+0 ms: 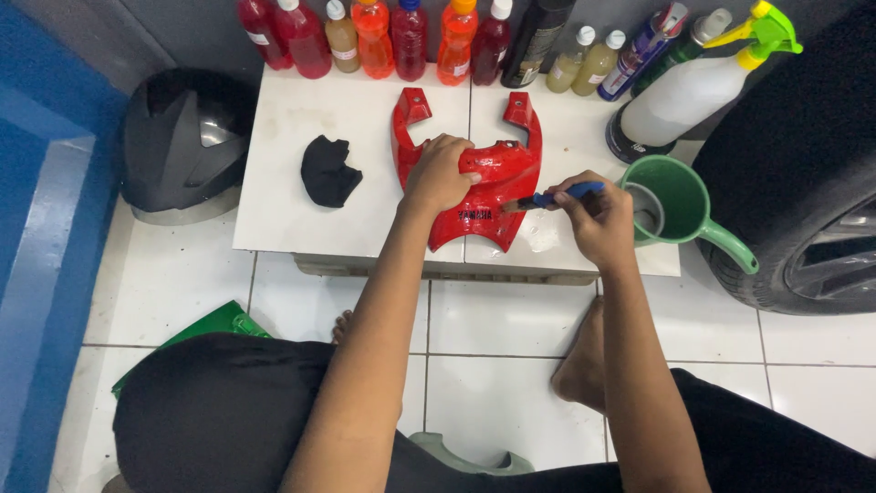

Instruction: The person paints a red motorcycle part with a brush, repeatedly dipping the brush into a green mug of liquid. The person holds the part with one hand and applies paint with the other, covering the surface methodically.

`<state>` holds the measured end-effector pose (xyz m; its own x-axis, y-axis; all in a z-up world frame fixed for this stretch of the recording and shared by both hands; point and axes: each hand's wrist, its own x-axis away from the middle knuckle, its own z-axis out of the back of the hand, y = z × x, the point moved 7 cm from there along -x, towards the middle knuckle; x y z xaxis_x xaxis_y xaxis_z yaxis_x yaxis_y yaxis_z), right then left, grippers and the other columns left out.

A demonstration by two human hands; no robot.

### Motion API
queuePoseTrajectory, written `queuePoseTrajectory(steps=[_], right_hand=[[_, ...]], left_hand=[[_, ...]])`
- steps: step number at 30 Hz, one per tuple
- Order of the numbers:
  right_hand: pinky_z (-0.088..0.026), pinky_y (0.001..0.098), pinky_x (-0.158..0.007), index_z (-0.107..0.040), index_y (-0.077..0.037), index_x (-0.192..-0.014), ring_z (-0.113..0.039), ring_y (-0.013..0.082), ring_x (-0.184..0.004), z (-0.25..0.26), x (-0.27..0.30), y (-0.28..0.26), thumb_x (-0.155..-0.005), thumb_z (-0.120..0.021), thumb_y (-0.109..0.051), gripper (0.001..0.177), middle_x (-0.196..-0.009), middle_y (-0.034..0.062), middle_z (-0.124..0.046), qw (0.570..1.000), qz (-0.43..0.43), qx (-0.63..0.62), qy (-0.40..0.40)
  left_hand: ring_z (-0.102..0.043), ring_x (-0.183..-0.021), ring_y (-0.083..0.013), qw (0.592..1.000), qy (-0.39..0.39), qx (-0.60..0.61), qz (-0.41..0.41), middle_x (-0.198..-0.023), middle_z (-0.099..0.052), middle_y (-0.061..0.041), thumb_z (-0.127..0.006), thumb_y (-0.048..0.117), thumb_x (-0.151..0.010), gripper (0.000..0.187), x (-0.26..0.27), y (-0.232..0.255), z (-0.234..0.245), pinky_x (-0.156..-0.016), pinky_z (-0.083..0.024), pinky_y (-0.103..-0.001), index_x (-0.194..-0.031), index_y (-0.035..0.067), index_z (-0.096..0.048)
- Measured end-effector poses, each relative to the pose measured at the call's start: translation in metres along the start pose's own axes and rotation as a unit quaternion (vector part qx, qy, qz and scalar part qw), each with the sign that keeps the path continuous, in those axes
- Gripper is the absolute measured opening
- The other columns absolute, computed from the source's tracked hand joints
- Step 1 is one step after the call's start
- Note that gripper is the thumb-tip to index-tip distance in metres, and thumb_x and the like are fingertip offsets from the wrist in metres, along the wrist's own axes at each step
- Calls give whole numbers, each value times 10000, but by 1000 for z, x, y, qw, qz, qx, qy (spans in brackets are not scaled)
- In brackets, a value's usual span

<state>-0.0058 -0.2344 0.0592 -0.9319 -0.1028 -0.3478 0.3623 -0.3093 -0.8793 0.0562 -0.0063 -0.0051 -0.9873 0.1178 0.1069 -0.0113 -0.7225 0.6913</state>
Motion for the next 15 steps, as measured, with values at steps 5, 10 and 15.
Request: queuePoseTrajectory(steps=[5, 10, 15], right_hand=[[-593, 341, -785, -709, 18, -959, -742, 227, -789, 8, 1, 24, -945, -716, 99, 83, -858, 178, -734, 998, -45, -44, 21], [-615, 379, -814, -684, 50, -984, -758, 284, -847, 18, 4, 32, -987, -671, 149, 101, -914, 196, -734, 993, -1, -17, 118], [-613, 376, -788, -701, 30, -949, -749, 270, -841, 13, 6, 29, -956, -717, 162, 133, -904, 189, -733, 994, 35, 32, 94]], left_hand=[[-338, -1477, -287, 1000, -6, -4, 2, -1406, -566, -88, -758, 236, -888, 539, -2, -1, -2, -1253, -181, -484, -1389, 133, -588], [-335, -1477, -278, 1000, -7, -4, 4, -1401, -562, -83, -746, 218, -896, 532, -1, 0, -1, -1249, -204, -509, -1395, 134, -581], [-365, -1460, -290, 1000, -1, -6, -2, -1364, -583, -94, -760, 206, -883, 524, -2, 0, 0, -1238, -214, -513, -1372, 119, -594]])
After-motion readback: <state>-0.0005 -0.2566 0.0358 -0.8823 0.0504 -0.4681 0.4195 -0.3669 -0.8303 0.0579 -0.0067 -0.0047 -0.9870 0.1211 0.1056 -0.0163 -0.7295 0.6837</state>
